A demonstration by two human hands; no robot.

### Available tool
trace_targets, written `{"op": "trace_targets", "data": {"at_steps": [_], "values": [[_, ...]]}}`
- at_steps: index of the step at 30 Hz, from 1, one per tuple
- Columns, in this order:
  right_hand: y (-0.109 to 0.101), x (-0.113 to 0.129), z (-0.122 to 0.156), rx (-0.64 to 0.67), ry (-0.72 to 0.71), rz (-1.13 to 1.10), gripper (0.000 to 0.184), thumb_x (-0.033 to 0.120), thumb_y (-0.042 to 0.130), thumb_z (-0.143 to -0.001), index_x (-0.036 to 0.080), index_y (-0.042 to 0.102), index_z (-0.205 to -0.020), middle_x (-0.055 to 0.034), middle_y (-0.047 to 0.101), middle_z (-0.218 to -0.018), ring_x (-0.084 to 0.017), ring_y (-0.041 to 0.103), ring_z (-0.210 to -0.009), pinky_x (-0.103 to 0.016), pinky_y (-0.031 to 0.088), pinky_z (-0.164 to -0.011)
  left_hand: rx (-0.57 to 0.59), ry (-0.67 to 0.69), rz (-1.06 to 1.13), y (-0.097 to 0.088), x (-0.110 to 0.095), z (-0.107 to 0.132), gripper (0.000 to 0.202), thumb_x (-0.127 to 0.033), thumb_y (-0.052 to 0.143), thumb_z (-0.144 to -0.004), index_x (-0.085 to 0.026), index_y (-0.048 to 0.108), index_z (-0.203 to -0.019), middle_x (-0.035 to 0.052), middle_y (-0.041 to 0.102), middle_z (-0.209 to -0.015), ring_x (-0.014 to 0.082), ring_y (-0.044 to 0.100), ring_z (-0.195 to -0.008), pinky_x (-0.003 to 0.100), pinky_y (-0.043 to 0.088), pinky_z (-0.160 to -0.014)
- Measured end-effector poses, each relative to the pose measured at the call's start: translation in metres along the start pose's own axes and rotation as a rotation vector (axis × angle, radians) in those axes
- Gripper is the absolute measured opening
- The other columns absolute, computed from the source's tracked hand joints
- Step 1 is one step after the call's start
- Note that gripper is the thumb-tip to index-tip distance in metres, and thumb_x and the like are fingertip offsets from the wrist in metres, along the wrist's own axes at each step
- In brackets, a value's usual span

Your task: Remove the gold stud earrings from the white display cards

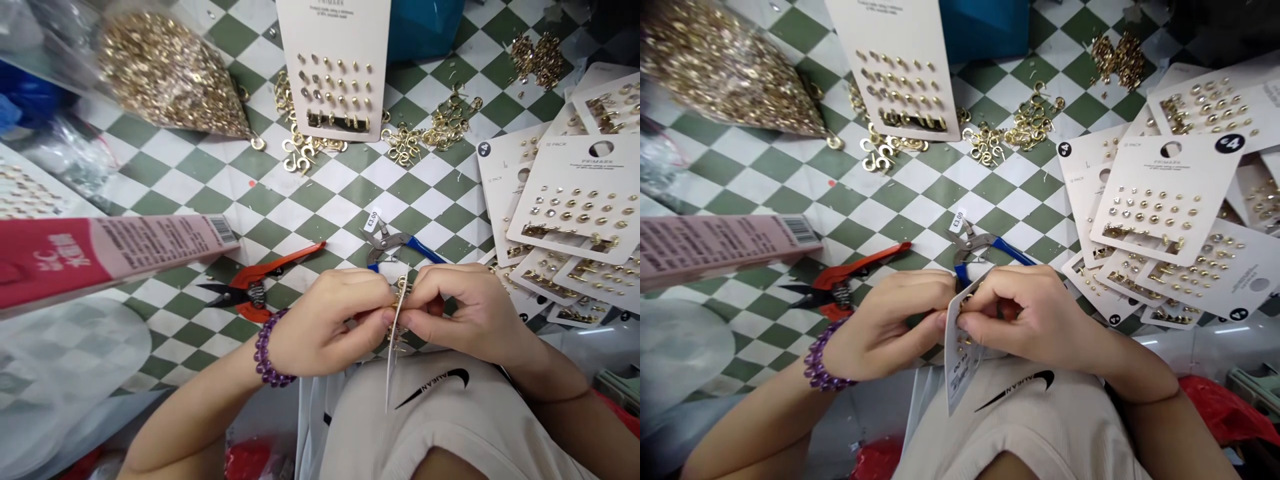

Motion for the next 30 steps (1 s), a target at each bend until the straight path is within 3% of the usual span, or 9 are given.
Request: {"op": "trace_targets", "data": {"at_steps": [5, 14, 20, 26, 30], "values": [[0.001, 0.002, 0.0, 0.006, -0.057, -0.007, 0.005, 0.011, 0.065, -0.078, 0.014, 0.062, -0.076, 0.0036, 0.057, -0.065, -0.003, 0.046, -0.056, -0.014, 0.04, -0.052, -0.036, -0.031, 0.041, -0.002, 0.006, 0.0, 0.023, -0.009, 0.041, -0.084, -0.015, 0.044, -0.062, -0.0028, 0.039, -0.056, 0.0076, 0.034, -0.055, 0.02, 0.029, -0.053], [0.001, 0.009, -0.001, -0.049, -0.135, 0.048, 0.007, 0.007, 0.063, -0.077, 0.014, 0.061, -0.076, 0.0032, 0.056, -0.063, -0.003, 0.046, -0.056, -0.013, 0.041, -0.053, 0.058, -0.291, 0.305, 0.006, 0.03, 0.005, 0.029, -0.017, 0.041, -0.088, -0.014, 0.047, -0.06, -0.0044, 0.038, -0.049, 0.0051, 0.032, -0.046, 0.019, 0.025, -0.044], [0.001, 0.009, -0.002, -0.055, -0.098, 0.074, 0.007, 0.008, 0.063, -0.075, 0.014, 0.059, -0.072, 0.0029, 0.057, -0.063, -0.003, 0.046, -0.056, -0.014, 0.041, -0.053, 0.085, -0.239, 0.287, 0.007, 0.025, 0.006, 0.038, -0.035, 0.041, -0.094, -0.015, 0.045, -0.062, -0.0016, 0.039, -0.051, 0.0073, 0.034, -0.048, 0.021, 0.025, -0.045], [-0.001, 0.005, -0.003, -0.065, -0.026, 0.038, 0.009, 0.009, 0.065, -0.073, 0.014, 0.058, -0.068, 0.0043, 0.055, -0.061, -0.003, 0.046, -0.054, -0.013, 0.04, -0.05, 0.026, -0.132, 0.191, 0.003, 0.016, 0.003, 0.033, -0.027, 0.042, -0.094, -0.015, 0.044, -0.064, -0.0021, 0.04, -0.053, 0.007, 0.034, -0.049, 0.02, 0.027, -0.047], [-0.002, 0.006, -0.003, -0.067, -0.063, 0.034, 0.008, 0.009, 0.064, -0.075, 0.014, 0.06, -0.072, 0.0039, 0.056, -0.063, -0.003, 0.047, -0.056, -0.012, 0.041, -0.052, 0.009, -0.118, 0.135, -0.001, 0.015, 0.002, 0.028, -0.02, 0.045, -0.091, -0.014, 0.052, -0.066, -0.0015, 0.046, -0.055, 0.0065, 0.039, -0.051, 0.019, 0.03, -0.049]]}}
Point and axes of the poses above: each hand's wrist, its own z-axis away from the middle knuckle, its own y-axis out of the palm, x = y × z, the point moved 9 cm from there along -z, towards the middle knuckle
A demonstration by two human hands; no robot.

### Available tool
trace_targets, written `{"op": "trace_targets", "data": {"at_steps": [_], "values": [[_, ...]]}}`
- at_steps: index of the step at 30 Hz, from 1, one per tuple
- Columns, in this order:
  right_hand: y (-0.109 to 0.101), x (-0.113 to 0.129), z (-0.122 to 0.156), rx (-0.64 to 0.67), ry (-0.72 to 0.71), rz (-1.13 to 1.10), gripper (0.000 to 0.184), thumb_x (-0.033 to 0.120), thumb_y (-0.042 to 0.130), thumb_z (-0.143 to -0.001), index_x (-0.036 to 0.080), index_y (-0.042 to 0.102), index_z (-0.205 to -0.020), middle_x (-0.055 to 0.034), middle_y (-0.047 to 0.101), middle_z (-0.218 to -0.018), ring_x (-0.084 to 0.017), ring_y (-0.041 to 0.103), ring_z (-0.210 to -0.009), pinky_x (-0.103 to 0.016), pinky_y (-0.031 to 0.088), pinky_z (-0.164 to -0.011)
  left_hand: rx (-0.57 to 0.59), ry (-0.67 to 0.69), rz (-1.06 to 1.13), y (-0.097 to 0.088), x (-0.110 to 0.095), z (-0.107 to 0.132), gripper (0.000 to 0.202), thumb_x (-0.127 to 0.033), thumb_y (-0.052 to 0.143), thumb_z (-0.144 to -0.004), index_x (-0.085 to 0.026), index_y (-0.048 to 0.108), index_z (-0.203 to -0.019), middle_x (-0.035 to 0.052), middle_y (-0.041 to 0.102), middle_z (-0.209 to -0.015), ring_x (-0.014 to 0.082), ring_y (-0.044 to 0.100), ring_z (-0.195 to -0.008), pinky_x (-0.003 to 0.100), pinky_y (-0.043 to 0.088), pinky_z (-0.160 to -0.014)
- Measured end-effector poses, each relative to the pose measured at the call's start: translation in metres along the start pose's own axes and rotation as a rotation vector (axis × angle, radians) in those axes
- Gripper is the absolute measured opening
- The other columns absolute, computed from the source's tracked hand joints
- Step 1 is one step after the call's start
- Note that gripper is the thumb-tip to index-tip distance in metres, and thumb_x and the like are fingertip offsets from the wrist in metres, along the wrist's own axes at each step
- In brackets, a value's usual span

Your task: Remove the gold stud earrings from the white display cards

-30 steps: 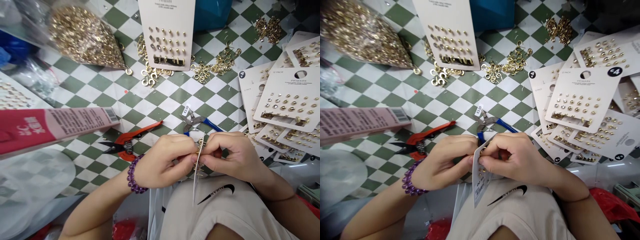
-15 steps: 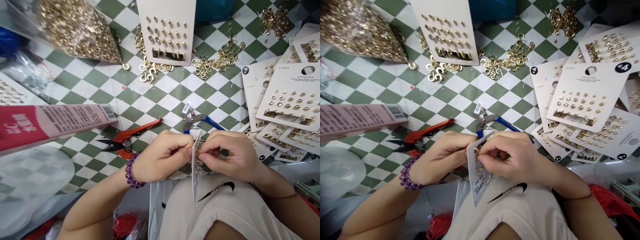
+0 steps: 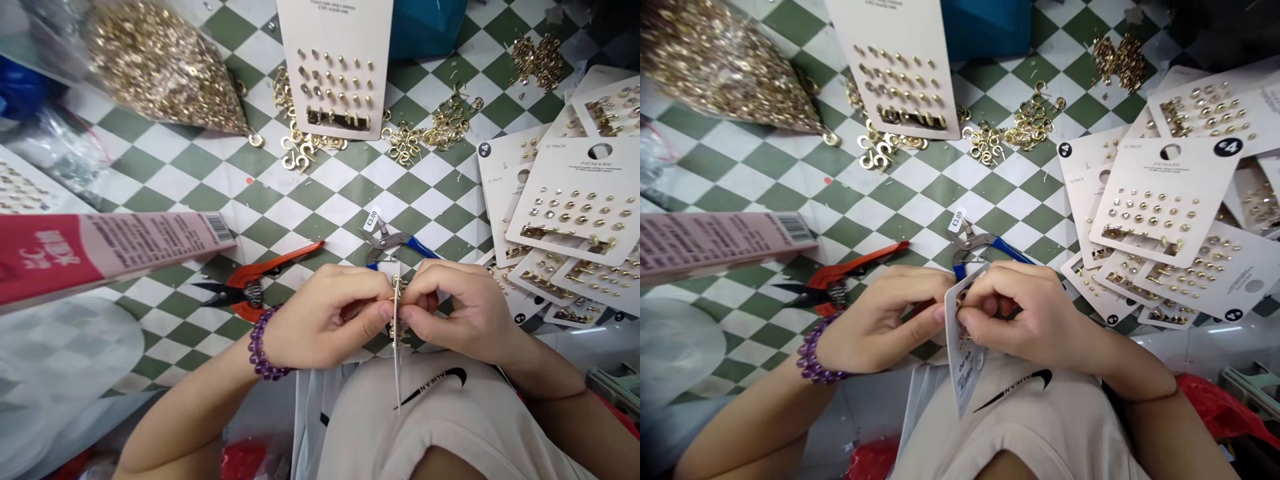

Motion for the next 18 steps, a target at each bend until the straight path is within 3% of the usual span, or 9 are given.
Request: {"op": "trace_targets", "data": {"at_steps": [4, 7, 11, 15, 18], "values": [[0.0, 0.003, 0.001, -0.012, -0.06, 0.046, 0.006, 0.008, 0.061, -0.078, 0.015, 0.06, -0.077, 0.0027, 0.058, -0.066, -0.004, 0.049, -0.058, -0.013, 0.043, -0.054, -0.08, -0.048, 0.035, -0.012, 0.006, 0.0, 0.014, -0.023, 0.053, -0.088, -0.013, 0.057, -0.078, -0.002, 0.053, -0.062, 0.0056, 0.044, -0.052, 0.016, 0.035, -0.049], [-0.003, 0.009, 0.002, -0.049, -0.129, 0.099, 0.005, 0.01, 0.06, -0.081, 0.014, 0.06, -0.081, 0.0011, 0.059, -0.069, -0.005, 0.051, -0.061, -0.014, 0.044, -0.055, -0.068, -0.106, 0.14, -0.011, 0.012, 0.0, 0.017, -0.028, 0.049, -0.091, -0.013, 0.057, -0.087, 0.0005, 0.059, -0.072, 0.007, 0.052, -0.059, 0.016, 0.042, -0.054], [-0.005, 0.017, 0.003, -0.087, -0.212, 0.123, 0.005, 0.01, 0.058, -0.082, 0.015, 0.058, -0.083, 0.0, 0.062, -0.071, -0.006, 0.055, -0.063, -0.015, 0.048, -0.06, -0.115, -0.227, 0.098, -0.014, 0.021, 0.001, 0.025, -0.034, 0.047, -0.092, -0.013, 0.055, -0.081, -0.0003, 0.055, -0.065, 0.0077, 0.049, -0.056, 0.016, 0.038, -0.05], [-0.004, 0.023, 0.004, -0.072, -0.279, 0.109, 0.007, 0.01, 0.058, -0.082, 0.016, 0.058, -0.085, 0.0, 0.064, -0.074, -0.006, 0.057, -0.066, -0.016, 0.049, -0.064, -0.014, -0.241, 0.021, -0.005, 0.021, 0.0, 0.034, -0.037, 0.046, -0.092, -0.013, 0.052, -0.069, -0.0025, 0.048, -0.055, 0.0057, 0.037, -0.048, 0.017, 0.028, -0.045], [-0.002, 0.023, 0.005, -0.06, -0.296, 0.104, 0.006, 0.01, 0.059, -0.083, 0.015, 0.058, -0.086, -0.0007, 0.065, -0.076, -0.006, 0.058, -0.069, -0.016, 0.049, -0.066, 0.017, -0.243, 0.08, -0.002, 0.022, 0.0, 0.029, -0.036, 0.047, -0.091, -0.013, 0.054, -0.075, -0.0033, 0.049, -0.056, 0.0055, 0.038, -0.048, 0.017, 0.028, -0.044]]}}
Point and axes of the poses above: each hand's wrist, its own z-axis away from the middle knuckle, its own y-axis out of the palm, x = y × z, the point moved 9 cm from there along -z, towards the middle knuckle
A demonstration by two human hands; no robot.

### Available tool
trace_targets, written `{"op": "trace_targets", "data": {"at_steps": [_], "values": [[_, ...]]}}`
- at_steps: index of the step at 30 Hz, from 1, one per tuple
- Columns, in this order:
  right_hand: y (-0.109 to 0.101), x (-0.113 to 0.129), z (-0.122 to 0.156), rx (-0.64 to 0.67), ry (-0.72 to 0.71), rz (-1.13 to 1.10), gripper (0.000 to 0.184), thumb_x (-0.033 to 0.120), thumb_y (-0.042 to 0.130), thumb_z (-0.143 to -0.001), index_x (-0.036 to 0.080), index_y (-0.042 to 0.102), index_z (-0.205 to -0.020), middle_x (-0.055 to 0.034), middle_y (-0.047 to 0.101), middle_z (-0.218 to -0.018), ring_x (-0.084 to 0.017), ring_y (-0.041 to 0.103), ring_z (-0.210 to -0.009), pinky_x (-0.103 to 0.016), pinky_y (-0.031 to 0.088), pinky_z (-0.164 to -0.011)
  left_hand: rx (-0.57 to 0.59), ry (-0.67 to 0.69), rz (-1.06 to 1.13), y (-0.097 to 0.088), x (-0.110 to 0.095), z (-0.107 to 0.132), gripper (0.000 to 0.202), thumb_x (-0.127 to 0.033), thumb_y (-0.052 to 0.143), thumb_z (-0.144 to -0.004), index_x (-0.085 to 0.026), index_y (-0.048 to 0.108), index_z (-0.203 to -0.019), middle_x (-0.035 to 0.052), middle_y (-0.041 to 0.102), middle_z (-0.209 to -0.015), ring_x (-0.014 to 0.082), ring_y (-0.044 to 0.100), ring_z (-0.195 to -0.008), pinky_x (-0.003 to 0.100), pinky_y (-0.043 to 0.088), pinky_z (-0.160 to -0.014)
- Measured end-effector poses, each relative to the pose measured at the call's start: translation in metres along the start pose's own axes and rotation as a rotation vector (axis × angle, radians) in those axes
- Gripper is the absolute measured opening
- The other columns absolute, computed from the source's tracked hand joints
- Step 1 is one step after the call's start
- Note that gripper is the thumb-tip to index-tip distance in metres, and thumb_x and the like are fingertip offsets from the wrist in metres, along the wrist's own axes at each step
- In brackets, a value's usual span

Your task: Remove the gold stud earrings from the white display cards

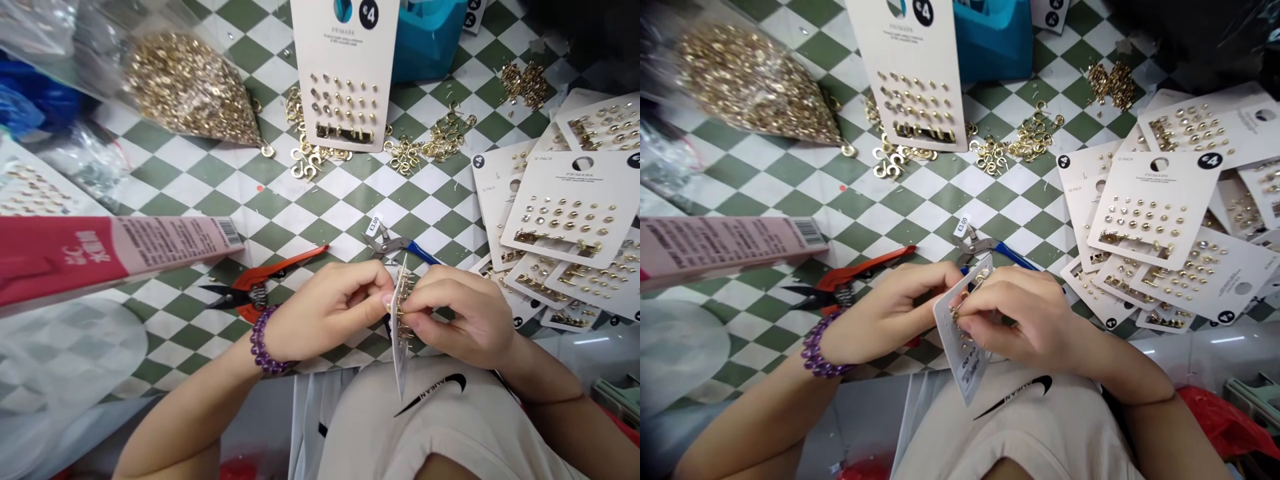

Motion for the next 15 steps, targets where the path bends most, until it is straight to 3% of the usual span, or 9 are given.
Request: {"op": "trace_targets", "data": {"at_steps": [4, 8, 15], "values": [[0.0029, -0.003, 0.0029, 0.017, 0.002, 0.038, 0.005, 0.011, 0.059, -0.083, 0.014, 0.059, -0.087, -0.0025, 0.065, -0.081, -0.008, 0.058, -0.074, -0.019, 0.05, -0.069, -0.01, -0.023, 0.037, -0.0005, 0.0056, -0.0006, 0.026, -0.035, 0.049, -0.09, -0.013, 0.053, -0.078, -0.003, 0.05, -0.061, 0.0061, 0.04, -0.052, 0.016, 0.031, -0.047], [-0.003, -0.0007, 0.0033, -0.075, -0.044, 0.095, 0.006, 0.01, 0.058, -0.082, 0.013, 0.059, -0.087, -0.0038, 0.064, -0.077, -0.009, 0.057, -0.068, -0.02, 0.05, -0.063, 0.034, -0.029, 0.045, 0.0048, 0.0093, -0.0012, 0.032, -0.038, 0.044, -0.092, -0.013, 0.048, -0.072, -0.0028, 0.046, -0.061, 0.0068, 0.037, -0.054, 0.017, 0.031, -0.049], [-0.0064, -0.0075, 0.0044, -0.108, 0.024, 0.12, 0.008, 0.014, 0.056, -0.085, 0.014, 0.062, -0.09, -0.0021, 0.06, -0.073, -0.008, 0.054, -0.063, -0.019, 0.047, -0.057, -0.036, 0.031, 0.038, 0.0042, 0.0075, -0.001, 0.033, -0.041, 0.041, -0.095, -0.015, 0.048, -0.075, -0.0036, 0.042, -0.059, 0.007, 0.035, -0.052, 0.017, 0.031, -0.046]]}}
Point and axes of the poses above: each hand's wrist, its own z-axis away from the middle knuckle, its own y-axis out of the palm, x = y × z, the point moved 9 cm from there along -z, towards the middle knuckle
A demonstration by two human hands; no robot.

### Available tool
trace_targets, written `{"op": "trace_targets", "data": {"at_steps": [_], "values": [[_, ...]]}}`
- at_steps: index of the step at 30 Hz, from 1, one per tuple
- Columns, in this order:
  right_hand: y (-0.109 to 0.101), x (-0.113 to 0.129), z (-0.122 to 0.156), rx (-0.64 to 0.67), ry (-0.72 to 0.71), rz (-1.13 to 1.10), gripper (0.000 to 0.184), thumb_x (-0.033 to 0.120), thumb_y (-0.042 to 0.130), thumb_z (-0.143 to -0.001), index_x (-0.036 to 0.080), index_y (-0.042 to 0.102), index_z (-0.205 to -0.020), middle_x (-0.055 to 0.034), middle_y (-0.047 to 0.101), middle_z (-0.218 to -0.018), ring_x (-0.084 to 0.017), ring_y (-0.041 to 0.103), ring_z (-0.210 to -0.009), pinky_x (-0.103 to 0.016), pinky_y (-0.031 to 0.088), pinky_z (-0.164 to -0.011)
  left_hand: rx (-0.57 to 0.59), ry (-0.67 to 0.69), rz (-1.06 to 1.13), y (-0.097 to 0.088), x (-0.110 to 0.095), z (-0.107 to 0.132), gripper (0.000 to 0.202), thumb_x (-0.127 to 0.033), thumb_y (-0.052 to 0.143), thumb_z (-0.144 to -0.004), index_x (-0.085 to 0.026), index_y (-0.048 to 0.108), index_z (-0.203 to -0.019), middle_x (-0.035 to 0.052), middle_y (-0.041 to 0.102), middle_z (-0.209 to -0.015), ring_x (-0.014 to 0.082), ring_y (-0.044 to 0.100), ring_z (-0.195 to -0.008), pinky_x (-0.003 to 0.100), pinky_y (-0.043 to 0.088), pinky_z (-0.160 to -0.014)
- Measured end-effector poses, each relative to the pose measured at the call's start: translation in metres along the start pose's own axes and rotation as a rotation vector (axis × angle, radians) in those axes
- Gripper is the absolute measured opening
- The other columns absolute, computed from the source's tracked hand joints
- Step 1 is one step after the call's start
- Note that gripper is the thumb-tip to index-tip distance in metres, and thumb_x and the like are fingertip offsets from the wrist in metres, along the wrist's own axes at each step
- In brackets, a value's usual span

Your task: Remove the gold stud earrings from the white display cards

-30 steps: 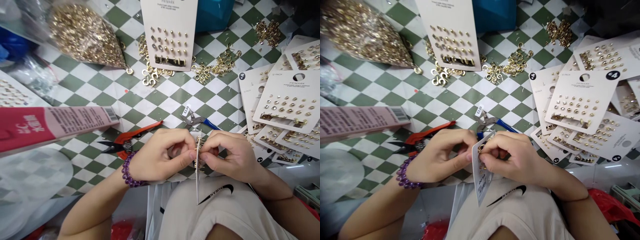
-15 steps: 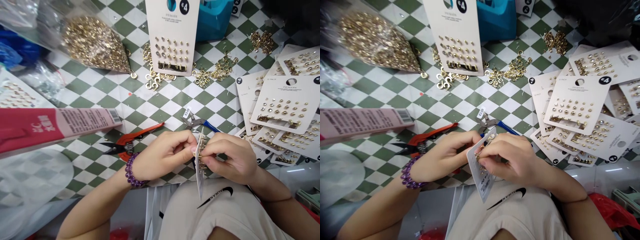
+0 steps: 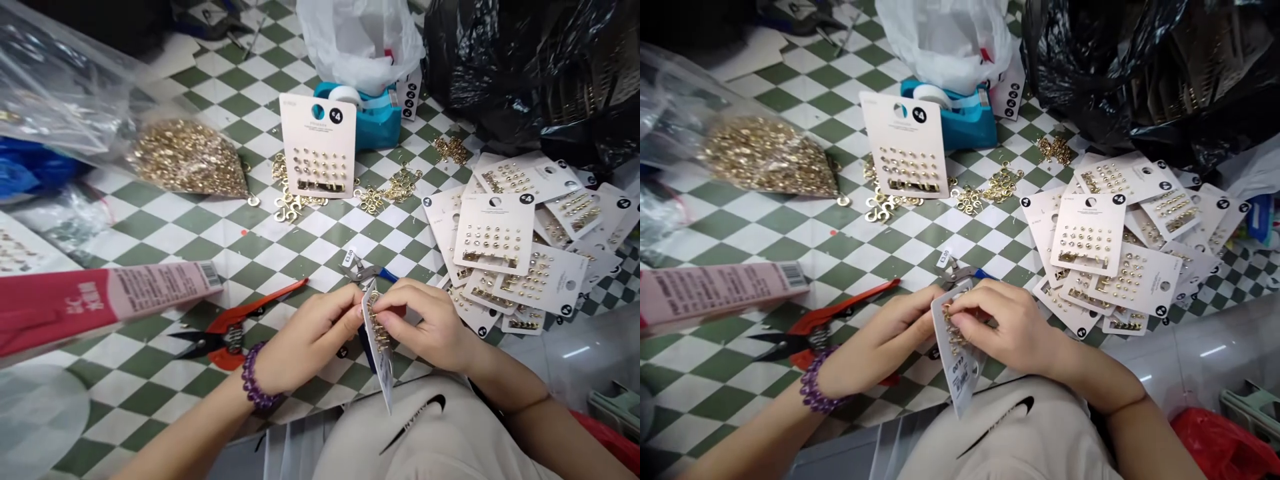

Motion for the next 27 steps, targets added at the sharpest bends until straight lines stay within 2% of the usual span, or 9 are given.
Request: {"op": "trace_targets", "data": {"at_steps": [5, 9, 12, 15, 18, 20, 21, 25, 27], "values": [[0.002, -0.005, 0.001, 0.001, 0.055, -0.021, 0.01, 0.016, 0.059, -0.083, 0.015, 0.063, -0.092, -0.0024, 0.062, -0.078, -0.008, 0.058, -0.067, -0.018, 0.05, -0.06, -0.027, 0.053, 0.037, 0.001, 0.001, 0.001, 0.036, -0.042, 0.041, -0.095, -0.016, 0.045, -0.071, -0.0037, 0.041, -0.058, 0.007, 0.036, -0.051, 0.017, 0.031, -0.045], [-0.006, 0.009, 0.004, 0.107, 0.059, 0.087, 0.017, 0.019, 0.059, -0.085, 0.013, 0.062, -0.101, -0.0049, 0.066, -0.09, -0.01, 0.062, -0.08, -0.021, 0.053, -0.071, -0.051, 0.072, -0.004, 0.0, 0.0, 0.0, 0.036, -0.042, 0.04, -0.095, -0.015, 0.047, -0.072, -0.0028, 0.042, -0.062, 0.0071, 0.037, -0.054, 0.017, 0.032, -0.047], [-0.038, 0.036, 0.001, 0.163, -0.139, 0.356, 0.018, 0.016, 0.059, -0.086, 0.013, 0.061, -0.103, -0.006, 0.068, -0.095, -0.013, 0.063, -0.089, -0.025, 0.054, -0.078, -0.061, 0.048, -0.021, -0.001, 0.001, -0.001, 0.038, -0.044, 0.037, -0.096, -0.015, 0.048, -0.074, -0.002, 0.043, -0.063, 0.0071, 0.038, -0.055, 0.017, 0.032, -0.047], [-0.081, 0.043, -0.023, 0.161, -0.366, 0.74, 0.016, 0.011, 0.063, -0.082, 0.017, 0.066, -0.097, -0.0032, 0.07, -0.085, -0.012, 0.065, -0.075, -0.023, 0.054, -0.063, -0.049, 0.018, 0.001, 0.0, 0.002, -0.001, 0.041, -0.047, 0.036, -0.095, -0.015, 0.046, -0.073, -0.002, 0.042, -0.062, 0.0069, 0.037, -0.052, 0.018, 0.03, -0.044], [-0.117, 0.006, -0.073, 0.184, -0.29, 1.071, 0.013, 0.018, 0.06, -0.083, 0.014, 0.072, -0.087, -0.0034, 0.071, -0.083, -0.013, 0.068, -0.073, -0.019, 0.046, -0.053, -0.035, 0.005, 0.02, 0.001, 0.002, -0.002, 0.042, -0.05, 0.035, -0.095, -0.015, 0.046, -0.073, -0.0018, 0.043, -0.062, 0.007, 0.037, -0.052, 0.018, 0.03, -0.044], [-0.131, -0.028, -0.105, 0.224, -0.144, 1.23, 0.044, 0.028, 0.035, -0.088, 0.007, 0.073, -0.083, -0.0031, 0.071, -0.09, -0.012, 0.067, -0.084, -0.015, 0.039, -0.058, -0.042, -0.014, 0.018, 0.001, 0.004, -0.002, 0.044, -0.051, 0.034, -0.095, -0.015, 0.045, -0.072, -0.002, 0.042, -0.062, 0.0069, 0.037, -0.053, 0.018, 0.031, -0.045], [-0.13, -0.048, -0.115, 0.316, -0.073, 1.297, 0.056, 0.031, 0.024, -0.085, 0.002, 0.072, -0.087, -0.0029, 0.07, -0.095, -0.011, 0.065, -0.088, -0.017, 0.037, -0.061, -0.047, -0.025, 0.017, 0.0, 0.005, -0.002, 0.045, -0.052, 0.034, -0.095, -0.015, 0.044, -0.071, -0.0023, 0.041, -0.061, 0.0068, 0.036, -0.052, 0.018, 0.031, -0.046], [-0.11, -0.089, -0.128, 0.54, -0.166, 1.411, 0.015, 0.022, 0.06, -0.081, 0.02, 0.072, -0.089, -0.0031, 0.07, -0.087, -0.012, 0.063, -0.068, -0.023, 0.04, -0.051, -0.055, -0.059, 0.034, -0.001, 0.009, -0.002, 0.046, -0.053, 0.034, -0.094, -0.015, 0.044, -0.07, -0.0033, 0.039, -0.058, 0.0069, 0.035, -0.051, 0.019, 0.03, -0.046], [-0.105, -0.099, -0.128, 0.555, -0.248, 1.417, 0.014, 0.022, 0.057, -0.083, 0.02, 0.071, -0.082, -0.0015, 0.069, -0.081, -0.009, 0.056, -0.059, -0.023, 0.034, -0.048, -0.056, -0.059, 0.047, -0.001, 0.009, -0.002, 0.044, -0.052, 0.036, -0.094, -0.015, 0.045, -0.072, -0.0034, 0.041, -0.058, 0.007, 0.036, -0.052, 0.019, 0.03, -0.047]]}}
Point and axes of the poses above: each hand's wrist, its own z-axis away from the middle knuckle, its own y-axis out of the palm, x = y × z, the point moved 9 cm from there along -z, towards the middle knuckle
